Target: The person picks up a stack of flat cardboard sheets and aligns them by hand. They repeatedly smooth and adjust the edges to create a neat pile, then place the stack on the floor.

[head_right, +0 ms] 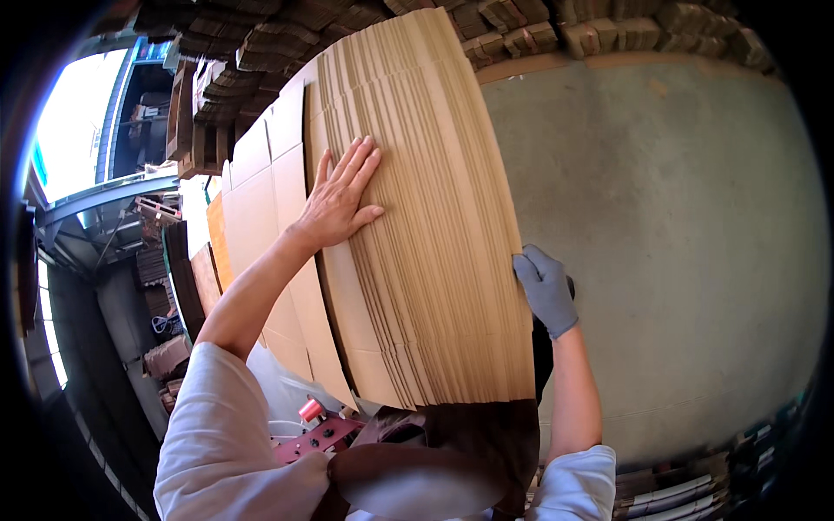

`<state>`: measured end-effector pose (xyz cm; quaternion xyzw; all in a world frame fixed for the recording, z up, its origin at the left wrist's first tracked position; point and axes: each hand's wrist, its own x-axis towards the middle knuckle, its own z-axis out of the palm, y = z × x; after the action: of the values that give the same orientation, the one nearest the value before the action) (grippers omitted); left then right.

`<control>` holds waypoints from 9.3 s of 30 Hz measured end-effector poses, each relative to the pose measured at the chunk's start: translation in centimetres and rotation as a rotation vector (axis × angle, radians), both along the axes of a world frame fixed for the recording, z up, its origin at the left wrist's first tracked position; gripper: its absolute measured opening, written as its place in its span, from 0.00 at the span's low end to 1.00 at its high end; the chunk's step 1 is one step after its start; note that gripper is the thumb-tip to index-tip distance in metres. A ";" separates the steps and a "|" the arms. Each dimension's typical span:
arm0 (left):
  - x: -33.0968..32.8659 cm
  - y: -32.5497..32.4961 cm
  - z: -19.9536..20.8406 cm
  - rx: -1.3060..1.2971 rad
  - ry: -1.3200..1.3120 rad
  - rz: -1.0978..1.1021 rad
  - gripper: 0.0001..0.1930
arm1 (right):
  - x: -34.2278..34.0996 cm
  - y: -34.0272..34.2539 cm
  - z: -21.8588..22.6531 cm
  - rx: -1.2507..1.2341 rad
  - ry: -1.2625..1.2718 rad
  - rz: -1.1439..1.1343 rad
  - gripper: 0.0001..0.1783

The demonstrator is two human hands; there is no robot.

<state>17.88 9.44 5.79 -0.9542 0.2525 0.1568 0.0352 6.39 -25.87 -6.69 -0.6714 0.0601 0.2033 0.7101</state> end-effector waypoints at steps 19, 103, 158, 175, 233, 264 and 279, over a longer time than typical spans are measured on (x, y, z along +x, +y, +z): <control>-4.2 -2.2 -0.1 -0.086 0.042 -0.083 0.49 | -0.3 0.0 -1.1 -0.088 -0.001 -0.031 0.13; -0.7 -8.3 -1.9 -0.131 0.099 -0.101 0.41 | 3.0 4.8 5.2 -0.745 -0.650 -0.068 0.28; 5.3 -16.7 -4.7 -0.519 0.161 -0.569 0.15 | -1.5 -1.1 1.4 -0.317 0.041 -0.131 0.17; 5.3 -16.6 -4.7 -0.493 0.172 -0.550 0.14 | -1.4 -1.3 1.1 -0.089 0.026 -0.203 0.13; 7.4 -19.8 -2.3 -0.279 0.337 -0.715 0.08 | -1.6 -3.2 0.9 0.122 0.199 0.054 0.23; 7.2 -20.5 -1.4 -0.156 0.364 -0.698 0.05 | -0.6 -3.2 2.1 0.079 0.252 0.038 0.20; 7.0 -20.9 -1.6 -0.200 0.359 -0.718 0.07 | 3.0 -2.2 1.2 -0.171 -0.006 0.069 0.20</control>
<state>24.92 -11.43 4.22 -0.7616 0.5856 0.2731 -0.0498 9.35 -28.09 -5.51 -0.7320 0.0520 0.2197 0.6428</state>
